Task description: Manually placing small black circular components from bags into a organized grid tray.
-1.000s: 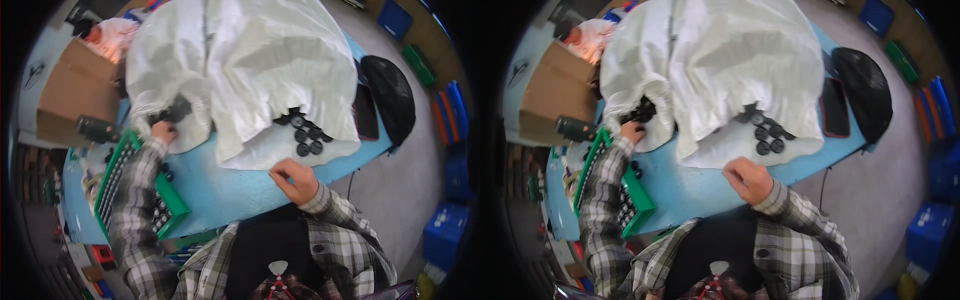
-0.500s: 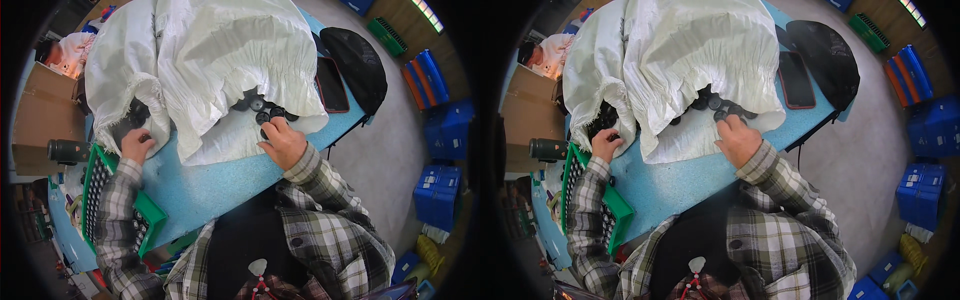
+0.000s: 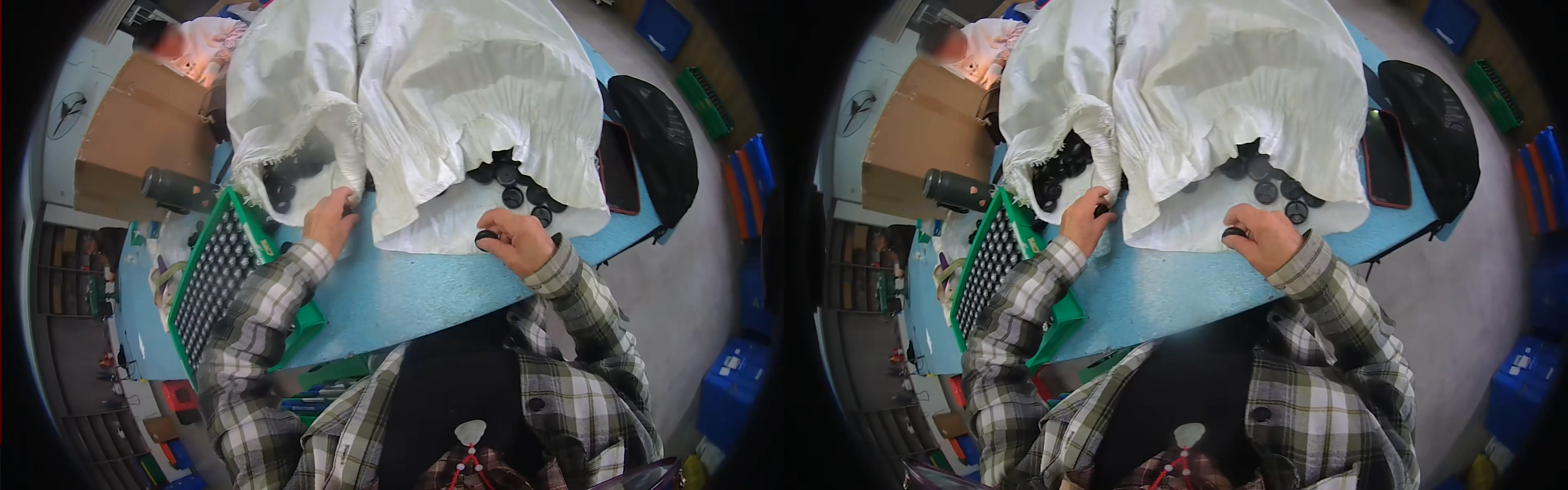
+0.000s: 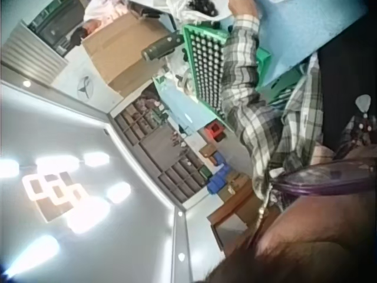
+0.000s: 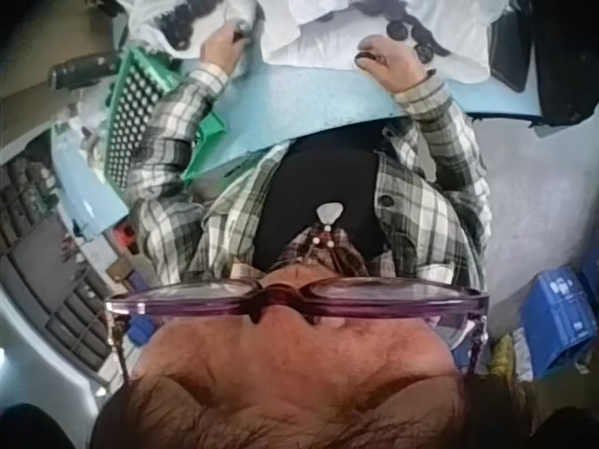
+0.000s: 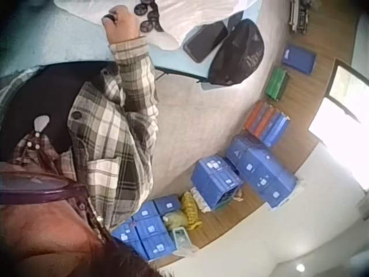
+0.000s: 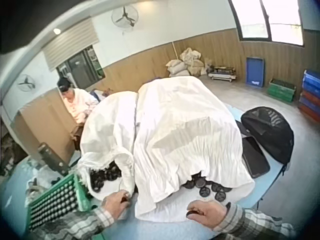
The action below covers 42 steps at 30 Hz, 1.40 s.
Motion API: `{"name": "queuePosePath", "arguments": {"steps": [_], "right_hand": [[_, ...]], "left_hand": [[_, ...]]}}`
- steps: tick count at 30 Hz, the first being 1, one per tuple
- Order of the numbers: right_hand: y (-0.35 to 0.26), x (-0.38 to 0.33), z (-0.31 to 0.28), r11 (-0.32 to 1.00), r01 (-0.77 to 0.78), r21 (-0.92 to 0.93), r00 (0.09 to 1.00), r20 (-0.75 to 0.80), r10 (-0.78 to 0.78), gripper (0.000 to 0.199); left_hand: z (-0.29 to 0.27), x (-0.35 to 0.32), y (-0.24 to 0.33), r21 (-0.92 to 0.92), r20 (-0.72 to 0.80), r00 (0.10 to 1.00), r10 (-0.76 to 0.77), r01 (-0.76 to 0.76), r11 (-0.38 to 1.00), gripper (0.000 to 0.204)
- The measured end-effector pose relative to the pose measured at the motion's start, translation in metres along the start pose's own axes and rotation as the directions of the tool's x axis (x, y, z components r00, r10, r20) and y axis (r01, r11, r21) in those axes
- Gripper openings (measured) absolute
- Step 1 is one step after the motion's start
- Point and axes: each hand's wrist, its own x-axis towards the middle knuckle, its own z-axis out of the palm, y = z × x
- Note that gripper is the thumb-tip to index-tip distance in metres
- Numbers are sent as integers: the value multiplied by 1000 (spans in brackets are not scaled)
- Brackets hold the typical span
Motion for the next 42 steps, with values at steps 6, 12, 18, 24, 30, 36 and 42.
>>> {"name": "queuePosePath", "arguments": {"steps": [6, 12, 18, 24, 30, 36, 42], "right_hand": [[0, 6, 14, 955, 207, -212, 970, -81, -228, 33], [-11, 5, 16, 925, 94, -368, 995, 9, -97, 33], [-14, 6, 14, 881, 79, -466, 996, 76, -49, 37], [-30, 3, 6, 984, -22, 175, 994, 109, 3, 27], [-66, 14, 30, 383, -273, 882, 958, 286, 23, 22], [-59, 12, 73, -7, -289, 957, 955, 288, -69, 31], [-50, -2, 69, -151, -366, 918, 929, 351, -117, 32]], "left_hand": [[-1, -1, 2, 55, -87, 971, 223, -219, 974, 39], [5, -1, -11, -402, 129, 978, -167, 205, 892, 44], [4, 2, -5, -493, 128, 964, -233, 265, 828, 43], [-34, -15, 21, -604, 185, 968, -171, 249, 757, 49], [-74, -50, 83, -662, 364, 927, -93, 328, 674, 55], [-61, -62, 135, -695, 191, 974, -121, 221, 684, 55], [-38, -77, 138, -904, 124, 962, -245, 211, 372, 52]]}}
